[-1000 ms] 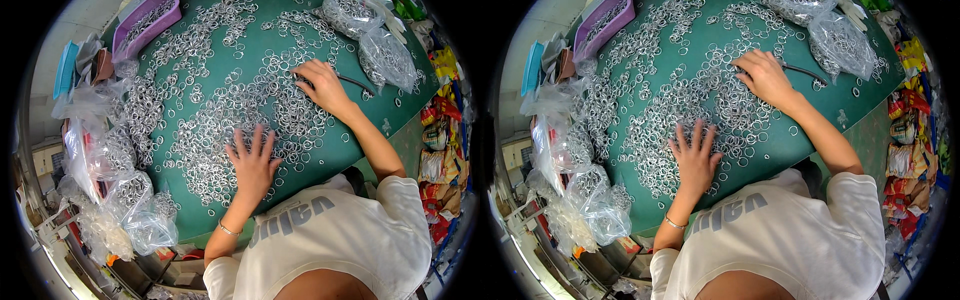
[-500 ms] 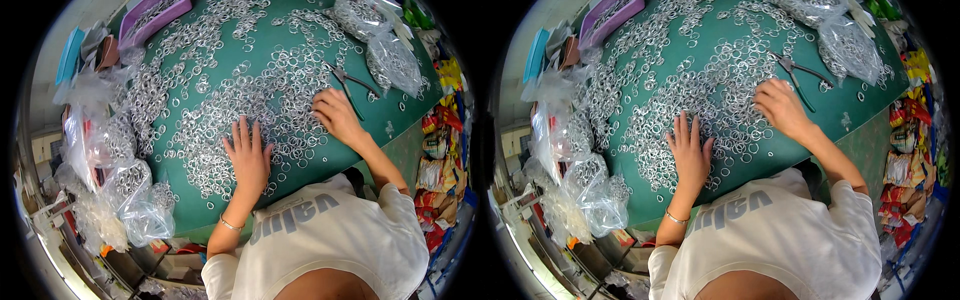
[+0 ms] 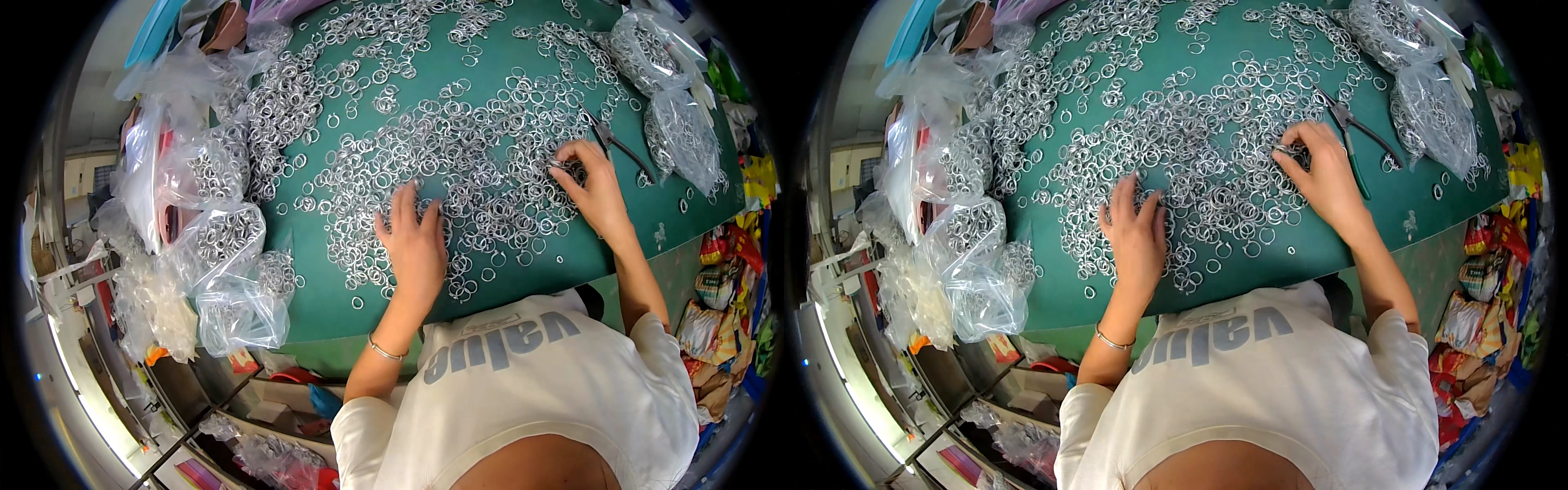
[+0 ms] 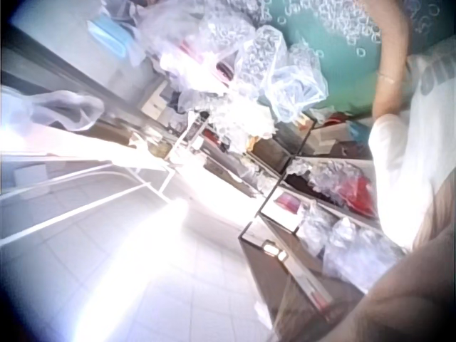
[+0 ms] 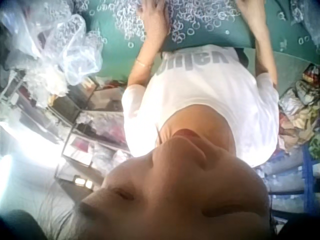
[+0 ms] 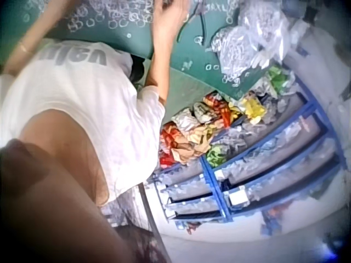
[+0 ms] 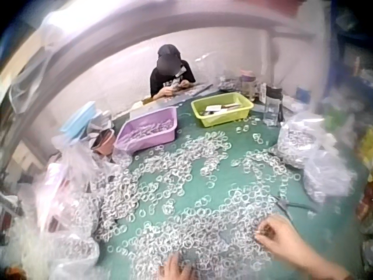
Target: The person picks up and examines small metal rings by hand on a green workbench, moving them between piles and occasionally holding multiple rings together.
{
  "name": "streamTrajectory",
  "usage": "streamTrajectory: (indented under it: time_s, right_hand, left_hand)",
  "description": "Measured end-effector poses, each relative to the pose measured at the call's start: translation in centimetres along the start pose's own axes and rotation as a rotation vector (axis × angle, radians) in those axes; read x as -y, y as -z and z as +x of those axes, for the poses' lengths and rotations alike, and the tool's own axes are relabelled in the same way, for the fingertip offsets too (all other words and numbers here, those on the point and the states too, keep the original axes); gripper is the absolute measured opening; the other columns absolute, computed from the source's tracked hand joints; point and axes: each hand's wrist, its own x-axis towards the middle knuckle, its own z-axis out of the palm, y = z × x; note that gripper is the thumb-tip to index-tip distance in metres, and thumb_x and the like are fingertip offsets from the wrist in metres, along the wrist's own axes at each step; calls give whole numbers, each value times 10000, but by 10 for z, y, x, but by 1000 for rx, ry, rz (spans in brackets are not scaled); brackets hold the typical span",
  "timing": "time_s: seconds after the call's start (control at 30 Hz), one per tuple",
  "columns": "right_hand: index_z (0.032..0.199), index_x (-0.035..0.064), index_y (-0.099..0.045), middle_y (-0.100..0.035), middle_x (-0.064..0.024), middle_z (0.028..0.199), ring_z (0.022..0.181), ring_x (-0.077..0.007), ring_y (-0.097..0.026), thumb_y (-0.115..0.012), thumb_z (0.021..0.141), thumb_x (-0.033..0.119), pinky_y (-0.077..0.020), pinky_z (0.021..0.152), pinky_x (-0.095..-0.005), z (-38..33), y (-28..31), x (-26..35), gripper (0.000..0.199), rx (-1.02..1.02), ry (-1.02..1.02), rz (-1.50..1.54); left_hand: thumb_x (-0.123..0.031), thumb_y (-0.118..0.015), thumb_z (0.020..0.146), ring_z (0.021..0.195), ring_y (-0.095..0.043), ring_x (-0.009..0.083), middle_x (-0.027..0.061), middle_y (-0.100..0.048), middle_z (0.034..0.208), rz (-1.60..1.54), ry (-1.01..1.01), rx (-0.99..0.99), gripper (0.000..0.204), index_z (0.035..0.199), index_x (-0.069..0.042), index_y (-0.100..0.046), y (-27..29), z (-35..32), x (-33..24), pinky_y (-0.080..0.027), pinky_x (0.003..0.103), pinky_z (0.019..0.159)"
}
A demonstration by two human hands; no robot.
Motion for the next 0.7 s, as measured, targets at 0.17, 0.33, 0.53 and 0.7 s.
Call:
streamTrajectory:
  time_s: [0.17, 0.33, 0.53, 0.7]
  right_hand:
    - [946, 31, -575, -556, -82, 974, 921, -268, -503, -718, 638, 101, -369, 836, -376, -1, -24, 45, 347, 65, 440, -130]
    - [999, 27, -580, -579, -66, 963, 878, -224, -534, -665, 721, 69, -377, 840, -359, -1, -32, 41, 294, 190, 371, -6]
    - [1044, -5, -568, -596, -53, 956, 795, -92, -542, -510, 861, 11, -442, 690, -240, 5, -28, 33, 193, 252, -152, 741]
    - [1057, -25, -564, -564, -42, 972, 799, -75, -518, -465, 877, -15, -435, 688, -217, 10, -22, 36, 206, 175, -151, 653]
  left_hand:
    - [-47, -612, 765, 1142, -422, 315, 129, -453, 1233, -125, -11, -116, 308, 1069, -83, -573, 0, 5, 0, -287, 444, 936]
    - [-40, -624, 746, 1109, -439, 285, 102, -463, 1207, -162, -114, 34, 377, 1111, -95, -549, -1, 7, -16, -292, 426, 923]
    - [-57, -639, 738, 1070, -457, 274, 100, -477, 1156, -254, -45, -27, 391, 1113, -72, -529, 2, 13, -14, -303, 418, 892]
    - [-82, -651, 738, 1037, -463, 265, 93, -476, 1144, -225, -176, 37, 384, 1102, -71, -528, -3, 25, -37, -325, 391, 841]
